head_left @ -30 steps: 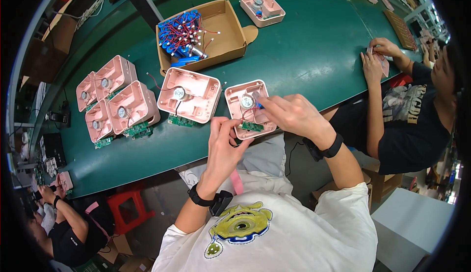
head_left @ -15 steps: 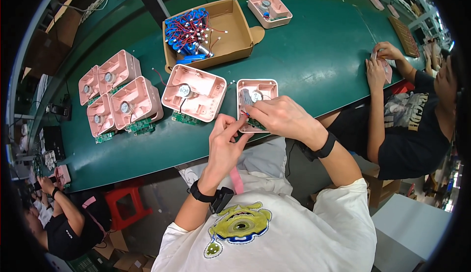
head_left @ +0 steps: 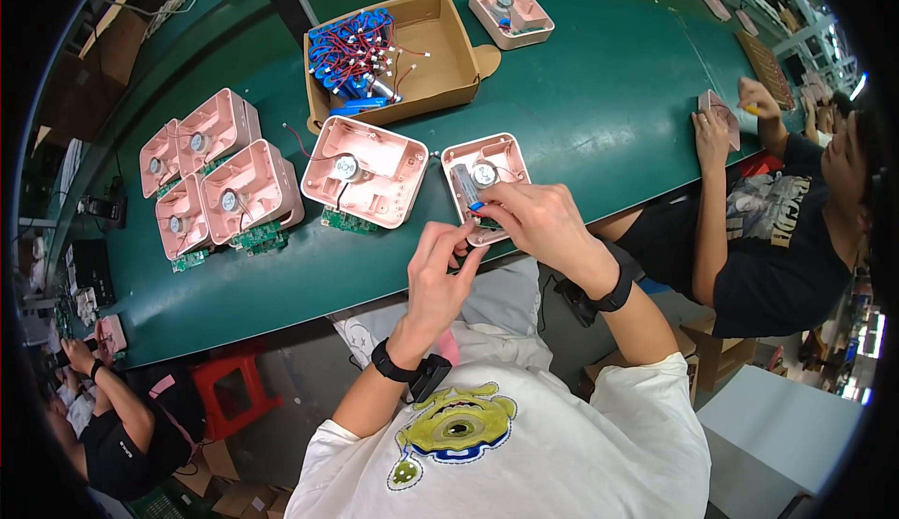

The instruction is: The person picks up a battery from a box, connects its wires to a circuit board, and presses the battery into a pink plastic housing. They repeat this process for several units, placing each assembled housing on the workbench.

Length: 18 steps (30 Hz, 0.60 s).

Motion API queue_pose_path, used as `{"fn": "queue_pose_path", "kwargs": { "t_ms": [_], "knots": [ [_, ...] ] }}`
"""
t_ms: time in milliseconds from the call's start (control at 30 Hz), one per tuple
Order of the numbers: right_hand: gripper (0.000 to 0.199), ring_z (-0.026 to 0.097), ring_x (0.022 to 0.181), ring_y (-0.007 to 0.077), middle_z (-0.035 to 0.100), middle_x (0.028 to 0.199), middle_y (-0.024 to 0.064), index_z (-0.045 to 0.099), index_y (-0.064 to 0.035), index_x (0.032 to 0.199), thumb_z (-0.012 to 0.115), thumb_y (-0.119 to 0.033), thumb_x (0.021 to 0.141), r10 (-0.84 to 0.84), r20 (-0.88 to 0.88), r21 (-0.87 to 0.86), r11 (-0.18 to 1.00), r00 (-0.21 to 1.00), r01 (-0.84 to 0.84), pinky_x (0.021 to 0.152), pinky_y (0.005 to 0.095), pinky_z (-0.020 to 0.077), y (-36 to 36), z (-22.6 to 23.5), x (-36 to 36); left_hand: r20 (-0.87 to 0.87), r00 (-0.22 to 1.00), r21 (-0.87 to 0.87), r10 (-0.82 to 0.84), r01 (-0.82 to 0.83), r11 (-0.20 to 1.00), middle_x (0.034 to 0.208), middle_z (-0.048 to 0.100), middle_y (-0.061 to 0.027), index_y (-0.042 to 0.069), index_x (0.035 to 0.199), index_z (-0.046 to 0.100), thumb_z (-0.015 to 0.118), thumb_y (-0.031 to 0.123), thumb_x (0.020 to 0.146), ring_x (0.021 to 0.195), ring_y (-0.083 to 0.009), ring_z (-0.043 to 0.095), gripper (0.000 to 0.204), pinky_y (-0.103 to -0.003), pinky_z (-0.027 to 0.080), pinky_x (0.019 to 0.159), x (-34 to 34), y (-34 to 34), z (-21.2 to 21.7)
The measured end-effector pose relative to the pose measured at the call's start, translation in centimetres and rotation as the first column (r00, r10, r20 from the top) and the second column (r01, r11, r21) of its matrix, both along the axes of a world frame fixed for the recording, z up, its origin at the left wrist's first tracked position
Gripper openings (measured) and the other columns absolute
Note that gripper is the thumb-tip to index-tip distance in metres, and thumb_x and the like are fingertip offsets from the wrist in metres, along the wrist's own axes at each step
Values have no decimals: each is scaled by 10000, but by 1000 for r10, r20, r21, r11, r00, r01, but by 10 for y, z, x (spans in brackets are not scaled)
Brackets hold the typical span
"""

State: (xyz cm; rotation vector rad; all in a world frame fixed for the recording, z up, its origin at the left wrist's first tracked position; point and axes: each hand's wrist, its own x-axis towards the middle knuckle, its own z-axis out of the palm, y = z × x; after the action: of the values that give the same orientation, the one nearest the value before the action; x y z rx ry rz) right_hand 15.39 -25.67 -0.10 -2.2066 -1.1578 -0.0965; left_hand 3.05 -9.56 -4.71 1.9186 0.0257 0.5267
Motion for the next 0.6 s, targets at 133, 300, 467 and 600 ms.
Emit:
{"fn": "queue_pose_path", "kwargs": {
  "t_ms": [133,300,467,600],
  "knots": [
    [97,720,733,305,721,919,104,732,-29,942,795,-90,899,51,29,92,994,998,-53,588,381,551,6,18,0,0,1000,-10,-6,6,1000,995,641,-98,-20,1216,712,865,-71,802,789,-158,630,444,-270,525,625,1,5,1],
    [101,699,759,291,664,902,83,715,-32,876,804,-80,874,-139,14,-30,990,990,139,601,381,552,-9,40,-16,6,1000,5,-8,7,1000,996,641,-96,-15,1213,720,873,-64,793,795,-153,625,449,-266,520,627,3,7,2],
    [74,666,775,249,605,856,66,688,-43,816,761,-54,811,45,225,-208,978,973,3,628,378,561,-8,29,-17,-6,999,107,-34,35,994,1061,667,-110,6,1295,684,871,-60,780,849,-217,673,552,-316,559,685,6,11,10],
    [61,663,789,233,596,851,71,662,-36,786,720,-53,776,165,286,-301,951,944,-75,634,379,563,-5,31,-10,129,988,324,-88,42,945,1237,660,-136,44,1453,575,835,-43,765,946,-326,690,741,-416,588,790,20,14,28]
  ]
}}
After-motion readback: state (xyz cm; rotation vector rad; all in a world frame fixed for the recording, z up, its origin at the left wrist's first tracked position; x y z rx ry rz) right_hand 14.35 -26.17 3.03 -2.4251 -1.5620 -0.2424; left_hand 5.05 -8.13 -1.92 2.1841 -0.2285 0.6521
